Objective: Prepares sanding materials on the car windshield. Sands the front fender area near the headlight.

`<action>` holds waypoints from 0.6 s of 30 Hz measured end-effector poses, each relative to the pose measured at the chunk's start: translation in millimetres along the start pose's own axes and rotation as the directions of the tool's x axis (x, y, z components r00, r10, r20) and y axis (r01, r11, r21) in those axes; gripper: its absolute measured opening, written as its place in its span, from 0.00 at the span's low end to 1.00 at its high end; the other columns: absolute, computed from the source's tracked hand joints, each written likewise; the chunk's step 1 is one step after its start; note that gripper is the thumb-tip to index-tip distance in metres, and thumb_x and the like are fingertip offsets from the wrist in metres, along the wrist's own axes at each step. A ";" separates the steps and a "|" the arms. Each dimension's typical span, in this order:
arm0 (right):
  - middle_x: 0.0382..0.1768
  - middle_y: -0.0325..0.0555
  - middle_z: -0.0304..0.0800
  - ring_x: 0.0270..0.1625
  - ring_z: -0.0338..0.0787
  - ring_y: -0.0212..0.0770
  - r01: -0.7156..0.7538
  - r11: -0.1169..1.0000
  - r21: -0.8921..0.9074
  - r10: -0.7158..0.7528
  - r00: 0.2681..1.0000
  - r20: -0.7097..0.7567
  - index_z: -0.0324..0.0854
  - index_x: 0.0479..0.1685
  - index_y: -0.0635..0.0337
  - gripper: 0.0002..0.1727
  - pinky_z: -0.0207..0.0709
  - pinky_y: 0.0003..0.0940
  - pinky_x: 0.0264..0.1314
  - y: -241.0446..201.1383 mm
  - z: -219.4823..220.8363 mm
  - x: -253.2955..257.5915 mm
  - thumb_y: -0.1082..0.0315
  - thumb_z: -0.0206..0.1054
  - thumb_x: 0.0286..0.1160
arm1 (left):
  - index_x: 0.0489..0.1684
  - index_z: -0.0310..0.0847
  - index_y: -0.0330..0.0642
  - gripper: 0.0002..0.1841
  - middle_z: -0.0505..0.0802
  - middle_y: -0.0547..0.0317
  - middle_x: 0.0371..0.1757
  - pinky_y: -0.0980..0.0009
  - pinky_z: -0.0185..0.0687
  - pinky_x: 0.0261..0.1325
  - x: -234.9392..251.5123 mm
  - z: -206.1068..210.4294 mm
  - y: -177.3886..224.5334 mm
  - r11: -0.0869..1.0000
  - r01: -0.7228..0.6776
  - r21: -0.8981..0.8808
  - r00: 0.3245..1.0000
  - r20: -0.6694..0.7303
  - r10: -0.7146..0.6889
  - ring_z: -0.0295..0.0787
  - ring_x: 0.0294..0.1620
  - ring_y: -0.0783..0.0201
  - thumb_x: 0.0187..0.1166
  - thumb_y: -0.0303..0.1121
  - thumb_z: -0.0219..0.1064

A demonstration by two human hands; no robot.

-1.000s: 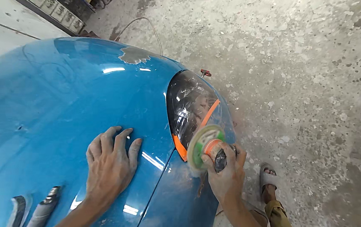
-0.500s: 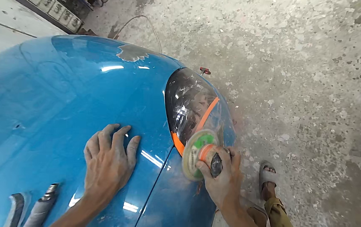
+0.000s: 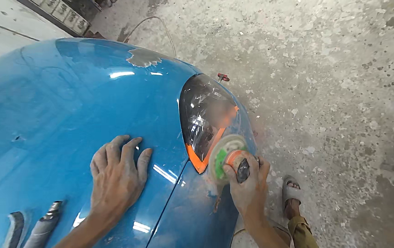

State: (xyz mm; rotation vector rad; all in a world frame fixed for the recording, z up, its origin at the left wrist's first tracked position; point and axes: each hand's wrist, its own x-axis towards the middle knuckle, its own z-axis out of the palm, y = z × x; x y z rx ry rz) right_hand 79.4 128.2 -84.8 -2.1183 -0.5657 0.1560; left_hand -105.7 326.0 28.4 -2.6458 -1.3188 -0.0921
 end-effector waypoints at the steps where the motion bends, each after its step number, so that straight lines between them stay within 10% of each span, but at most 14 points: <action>1: 0.62 0.66 0.80 0.36 0.91 0.44 0.004 1.000 0.000 -0.004 1.000 0.002 0.89 0.63 0.52 0.35 0.85 0.36 0.26 -0.7 -1.3 -1.9 0.36 0.76 0.62 | 0.76 0.77 0.44 0.35 0.77 0.40 0.79 0.33 0.58 0.77 0.1 0.1 -0.2 1.000 -0.002 0.000 1.000 -0.001 0.002 0.66 0.82 0.31 0.87 0.60 0.41; 11: 0.62 0.66 0.81 0.36 0.92 0.45 0.016 1.000 0.014 -0.017 0.998 0.059 0.90 0.63 0.50 0.35 0.85 0.37 0.26 -3.8 -7.8 -9.4 0.35 0.76 0.61 | 0.76 0.77 0.44 0.34 0.77 0.42 0.80 0.34 0.57 0.78 0.4 0.2 0.0 1.000 0.006 0.002 1.000 0.000 -0.006 0.66 0.82 0.32 0.87 0.59 0.41; 18: 0.63 0.70 0.83 0.40 0.95 0.50 0.044 0.995 0.091 -0.083 0.866 0.493 0.90 0.61 0.51 0.32 0.89 0.41 0.31 -2.1 -69.1 -67.5 0.44 0.84 0.57 | 0.76 0.77 0.44 0.35 0.77 0.41 0.79 0.33 0.57 0.78 1.8 -0.2 0.5 1.000 0.008 0.003 1.000 -0.006 -0.008 0.67 0.81 0.32 0.87 0.60 0.40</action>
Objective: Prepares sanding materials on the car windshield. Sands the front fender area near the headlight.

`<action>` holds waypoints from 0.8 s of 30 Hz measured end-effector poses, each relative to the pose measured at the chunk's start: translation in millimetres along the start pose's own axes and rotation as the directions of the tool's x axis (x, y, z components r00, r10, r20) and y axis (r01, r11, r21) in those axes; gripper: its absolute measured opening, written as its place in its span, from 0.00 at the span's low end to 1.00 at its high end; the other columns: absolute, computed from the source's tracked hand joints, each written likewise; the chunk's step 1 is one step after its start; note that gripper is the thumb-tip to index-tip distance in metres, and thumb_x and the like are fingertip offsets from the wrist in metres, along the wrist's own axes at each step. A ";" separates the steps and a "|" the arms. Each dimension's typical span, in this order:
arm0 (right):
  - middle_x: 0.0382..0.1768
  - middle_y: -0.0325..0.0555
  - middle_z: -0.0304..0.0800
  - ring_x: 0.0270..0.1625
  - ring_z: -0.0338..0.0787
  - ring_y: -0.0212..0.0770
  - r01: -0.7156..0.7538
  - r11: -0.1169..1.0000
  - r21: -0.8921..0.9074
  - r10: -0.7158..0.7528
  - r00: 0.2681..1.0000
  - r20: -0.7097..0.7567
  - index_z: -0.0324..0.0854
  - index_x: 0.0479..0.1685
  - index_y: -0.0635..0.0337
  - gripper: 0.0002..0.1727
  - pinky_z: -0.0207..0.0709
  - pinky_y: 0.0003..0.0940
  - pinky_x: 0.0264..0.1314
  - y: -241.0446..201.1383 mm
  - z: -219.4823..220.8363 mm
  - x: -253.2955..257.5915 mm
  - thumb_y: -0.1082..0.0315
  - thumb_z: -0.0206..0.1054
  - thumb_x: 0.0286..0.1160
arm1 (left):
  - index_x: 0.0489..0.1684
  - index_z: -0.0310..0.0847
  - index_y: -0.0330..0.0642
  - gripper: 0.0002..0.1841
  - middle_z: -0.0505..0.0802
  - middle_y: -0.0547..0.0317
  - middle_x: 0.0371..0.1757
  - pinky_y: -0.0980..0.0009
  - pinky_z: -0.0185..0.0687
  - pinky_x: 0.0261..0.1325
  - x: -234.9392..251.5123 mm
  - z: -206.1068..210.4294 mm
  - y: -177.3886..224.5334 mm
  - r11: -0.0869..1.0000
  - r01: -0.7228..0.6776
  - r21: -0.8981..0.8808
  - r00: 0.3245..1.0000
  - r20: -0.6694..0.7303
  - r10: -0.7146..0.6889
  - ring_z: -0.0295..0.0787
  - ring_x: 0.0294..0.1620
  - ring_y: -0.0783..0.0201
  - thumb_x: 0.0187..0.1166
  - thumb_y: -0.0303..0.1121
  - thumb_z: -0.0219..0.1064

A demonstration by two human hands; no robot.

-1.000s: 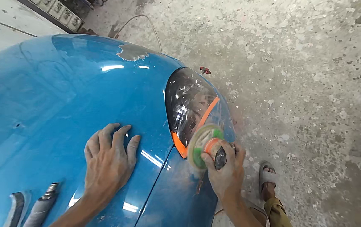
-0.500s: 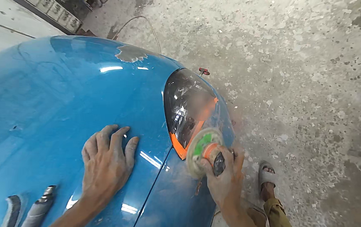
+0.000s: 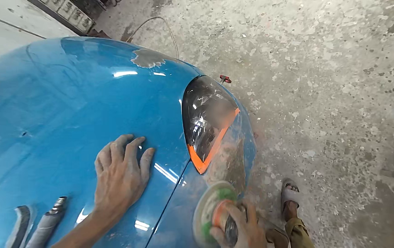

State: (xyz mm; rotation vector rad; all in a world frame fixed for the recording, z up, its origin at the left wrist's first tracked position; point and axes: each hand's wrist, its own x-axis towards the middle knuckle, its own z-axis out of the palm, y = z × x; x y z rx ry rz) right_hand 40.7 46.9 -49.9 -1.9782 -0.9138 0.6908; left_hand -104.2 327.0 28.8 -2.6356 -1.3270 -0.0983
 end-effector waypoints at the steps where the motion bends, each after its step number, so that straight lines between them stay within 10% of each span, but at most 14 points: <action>1: 0.63 0.70 0.83 0.39 0.95 0.49 0.011 1.000 -0.011 -0.010 0.999 0.036 0.90 0.61 0.49 0.31 0.89 0.40 0.30 -3.6 -2.8 -2.4 0.43 0.83 0.58 | 0.76 0.77 0.44 0.35 0.77 0.41 0.80 0.34 0.57 0.78 0.0 0.3 -0.2 1.000 0.001 0.002 1.000 0.003 -0.001 0.66 0.82 0.32 0.87 0.60 0.41; 24: 0.71 0.64 0.77 0.38 0.93 0.48 -0.015 0.988 -0.153 0.072 0.925 0.373 0.82 0.75 0.41 0.35 0.89 0.41 0.35 -34.5 -39.9 43.7 0.43 0.79 0.64 | 0.76 0.78 0.45 0.34 0.77 0.42 0.80 0.35 0.58 0.78 -2.4 -1.2 2.3 1.000 0.017 -0.010 1.000 0.013 -0.017 0.66 0.82 0.32 0.87 0.59 0.42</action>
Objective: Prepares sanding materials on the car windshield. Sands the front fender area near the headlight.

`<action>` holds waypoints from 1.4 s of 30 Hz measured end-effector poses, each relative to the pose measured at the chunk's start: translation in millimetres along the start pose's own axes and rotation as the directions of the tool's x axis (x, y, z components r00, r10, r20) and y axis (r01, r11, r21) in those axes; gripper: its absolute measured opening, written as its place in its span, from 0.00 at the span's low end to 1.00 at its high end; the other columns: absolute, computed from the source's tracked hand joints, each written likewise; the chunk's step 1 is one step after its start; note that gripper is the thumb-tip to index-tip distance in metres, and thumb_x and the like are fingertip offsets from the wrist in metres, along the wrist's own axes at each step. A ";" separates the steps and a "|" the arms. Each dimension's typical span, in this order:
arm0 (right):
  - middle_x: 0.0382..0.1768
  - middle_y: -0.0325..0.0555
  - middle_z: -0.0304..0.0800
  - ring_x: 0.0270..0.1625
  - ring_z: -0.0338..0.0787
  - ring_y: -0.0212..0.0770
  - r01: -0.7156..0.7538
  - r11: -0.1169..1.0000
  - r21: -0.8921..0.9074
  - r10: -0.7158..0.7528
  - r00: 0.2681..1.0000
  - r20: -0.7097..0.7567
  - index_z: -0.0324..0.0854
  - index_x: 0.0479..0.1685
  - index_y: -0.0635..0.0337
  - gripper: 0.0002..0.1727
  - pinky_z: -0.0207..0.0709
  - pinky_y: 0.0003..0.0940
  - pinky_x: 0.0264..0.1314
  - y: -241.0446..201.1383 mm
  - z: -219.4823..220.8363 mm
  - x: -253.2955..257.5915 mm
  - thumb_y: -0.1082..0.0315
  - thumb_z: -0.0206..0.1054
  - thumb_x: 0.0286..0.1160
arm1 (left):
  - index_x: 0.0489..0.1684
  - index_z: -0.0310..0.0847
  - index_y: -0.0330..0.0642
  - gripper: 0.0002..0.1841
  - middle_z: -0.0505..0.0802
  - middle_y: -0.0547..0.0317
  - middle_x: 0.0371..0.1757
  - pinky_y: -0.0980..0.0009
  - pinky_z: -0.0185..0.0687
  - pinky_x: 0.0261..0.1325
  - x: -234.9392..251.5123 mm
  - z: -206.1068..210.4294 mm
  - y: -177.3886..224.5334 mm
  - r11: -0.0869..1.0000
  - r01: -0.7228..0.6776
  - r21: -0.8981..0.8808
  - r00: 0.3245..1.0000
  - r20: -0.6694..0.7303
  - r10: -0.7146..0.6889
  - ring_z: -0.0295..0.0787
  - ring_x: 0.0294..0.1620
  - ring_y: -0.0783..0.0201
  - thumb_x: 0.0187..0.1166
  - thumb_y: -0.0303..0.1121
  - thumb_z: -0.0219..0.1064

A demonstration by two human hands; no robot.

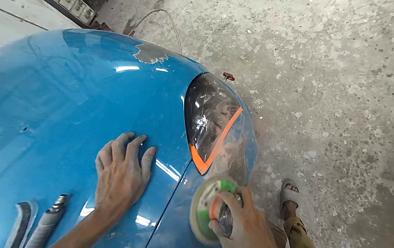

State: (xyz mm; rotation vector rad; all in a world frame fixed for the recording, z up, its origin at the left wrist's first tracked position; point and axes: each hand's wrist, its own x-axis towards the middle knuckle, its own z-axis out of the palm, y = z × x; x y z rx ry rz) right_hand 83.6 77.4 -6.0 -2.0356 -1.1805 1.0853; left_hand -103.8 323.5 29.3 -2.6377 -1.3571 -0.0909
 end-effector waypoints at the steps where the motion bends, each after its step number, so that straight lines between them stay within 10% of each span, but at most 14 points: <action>1: 0.72 0.65 0.77 0.39 0.93 0.49 -0.004 1.000 -0.002 0.004 1.000 0.001 0.82 0.75 0.41 0.35 0.89 0.41 0.36 2.0 -0.5 0.4 0.43 0.79 0.64 | 0.76 0.78 0.44 0.34 0.77 0.42 0.80 0.35 0.58 0.78 0.6 0.0 0.1 1.000 -0.002 0.001 1.000 -0.004 0.002 0.66 0.82 0.32 0.87 0.59 0.42; 42: 0.74 0.59 0.74 0.42 0.92 0.48 -0.044 0.996 -0.075 0.055 0.987 0.152 0.75 0.82 0.39 0.41 0.88 0.42 0.40 6.6 -21.9 17.2 0.44 0.79 0.62 | 0.76 0.78 0.44 0.34 0.76 0.42 0.80 0.35 0.57 0.78 1.0 0.4 -0.1 1.000 0.005 0.007 1.000 0.013 -0.005 0.66 0.82 0.33 0.87 0.59 0.42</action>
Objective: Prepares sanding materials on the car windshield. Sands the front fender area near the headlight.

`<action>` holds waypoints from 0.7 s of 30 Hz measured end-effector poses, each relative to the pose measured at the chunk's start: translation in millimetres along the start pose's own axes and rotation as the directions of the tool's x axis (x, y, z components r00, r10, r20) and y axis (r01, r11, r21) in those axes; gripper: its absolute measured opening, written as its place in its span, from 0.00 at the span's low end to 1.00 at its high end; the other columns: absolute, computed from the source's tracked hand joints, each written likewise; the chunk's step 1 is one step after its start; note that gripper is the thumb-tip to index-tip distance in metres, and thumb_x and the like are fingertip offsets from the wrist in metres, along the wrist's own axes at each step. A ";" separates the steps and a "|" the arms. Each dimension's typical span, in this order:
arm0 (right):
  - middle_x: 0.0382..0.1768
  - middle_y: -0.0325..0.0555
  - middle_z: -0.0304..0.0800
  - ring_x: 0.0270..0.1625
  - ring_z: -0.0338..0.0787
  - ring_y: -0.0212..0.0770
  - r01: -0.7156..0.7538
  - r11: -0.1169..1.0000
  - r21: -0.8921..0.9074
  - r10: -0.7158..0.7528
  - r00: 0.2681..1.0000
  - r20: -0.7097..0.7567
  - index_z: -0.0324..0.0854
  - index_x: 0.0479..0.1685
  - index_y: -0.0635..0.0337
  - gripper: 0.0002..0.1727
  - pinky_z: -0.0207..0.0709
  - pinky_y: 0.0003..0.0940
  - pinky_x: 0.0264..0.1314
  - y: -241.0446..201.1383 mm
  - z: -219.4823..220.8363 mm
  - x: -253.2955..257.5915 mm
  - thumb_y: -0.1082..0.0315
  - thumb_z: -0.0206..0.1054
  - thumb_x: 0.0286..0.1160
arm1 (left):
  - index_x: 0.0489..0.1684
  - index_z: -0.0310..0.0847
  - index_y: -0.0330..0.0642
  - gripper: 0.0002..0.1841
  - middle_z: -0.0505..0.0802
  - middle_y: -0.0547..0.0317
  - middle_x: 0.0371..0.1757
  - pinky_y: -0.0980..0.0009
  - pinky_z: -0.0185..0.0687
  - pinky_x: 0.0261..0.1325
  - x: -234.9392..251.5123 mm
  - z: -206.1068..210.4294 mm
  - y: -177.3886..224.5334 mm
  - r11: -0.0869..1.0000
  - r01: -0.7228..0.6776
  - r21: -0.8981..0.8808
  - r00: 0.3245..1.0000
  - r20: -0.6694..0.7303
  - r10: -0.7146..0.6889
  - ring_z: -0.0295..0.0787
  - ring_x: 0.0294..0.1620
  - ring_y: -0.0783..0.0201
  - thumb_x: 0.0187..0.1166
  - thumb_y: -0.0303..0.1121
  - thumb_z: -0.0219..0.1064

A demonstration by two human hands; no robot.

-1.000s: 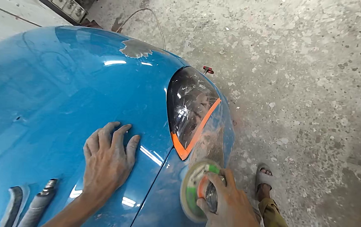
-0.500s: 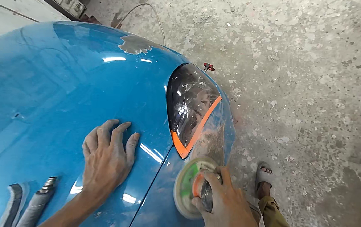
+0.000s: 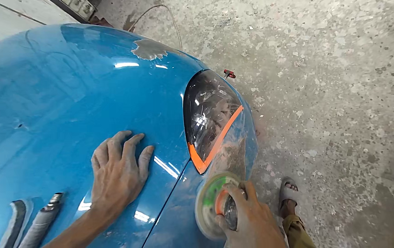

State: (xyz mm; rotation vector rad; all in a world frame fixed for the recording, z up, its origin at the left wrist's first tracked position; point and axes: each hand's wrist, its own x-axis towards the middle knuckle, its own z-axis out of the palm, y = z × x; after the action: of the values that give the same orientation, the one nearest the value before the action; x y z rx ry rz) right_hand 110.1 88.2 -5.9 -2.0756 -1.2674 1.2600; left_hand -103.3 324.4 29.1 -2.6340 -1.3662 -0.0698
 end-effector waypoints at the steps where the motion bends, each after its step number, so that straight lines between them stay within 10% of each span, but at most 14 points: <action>1: 0.75 0.59 0.73 0.43 0.92 0.49 -0.003 1.000 -0.004 0.003 1.000 0.012 0.74 0.83 0.38 0.42 0.88 0.43 0.41 -1.5 -2.2 1.4 0.45 0.79 0.62 | 0.76 0.77 0.43 0.34 0.76 0.41 0.81 0.34 0.57 0.78 -0.1 0.3 -0.2 1.000 -0.004 -0.001 1.000 -0.002 0.004 0.66 0.82 0.32 0.87 0.59 0.42; 21: 0.74 0.60 0.75 0.43 0.93 0.49 0.010 0.999 0.043 -0.009 1.000 -0.021 0.76 0.81 0.40 0.41 0.88 0.42 0.41 11.0 11.9 -6.2 0.42 0.78 0.63 | 0.76 0.78 0.43 0.34 0.76 0.41 0.80 0.35 0.57 0.78 -1.6 0.8 -0.1 1.000 -0.002 -0.004 1.000 -0.003 0.002 0.66 0.82 0.32 0.87 0.59 0.42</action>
State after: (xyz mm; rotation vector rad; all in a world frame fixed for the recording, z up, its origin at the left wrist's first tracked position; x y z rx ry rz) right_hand 104.3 76.0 -16.8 -2.0454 -1.2287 1.2469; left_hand -104.3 323.3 28.1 -2.6374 -1.3633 -0.0767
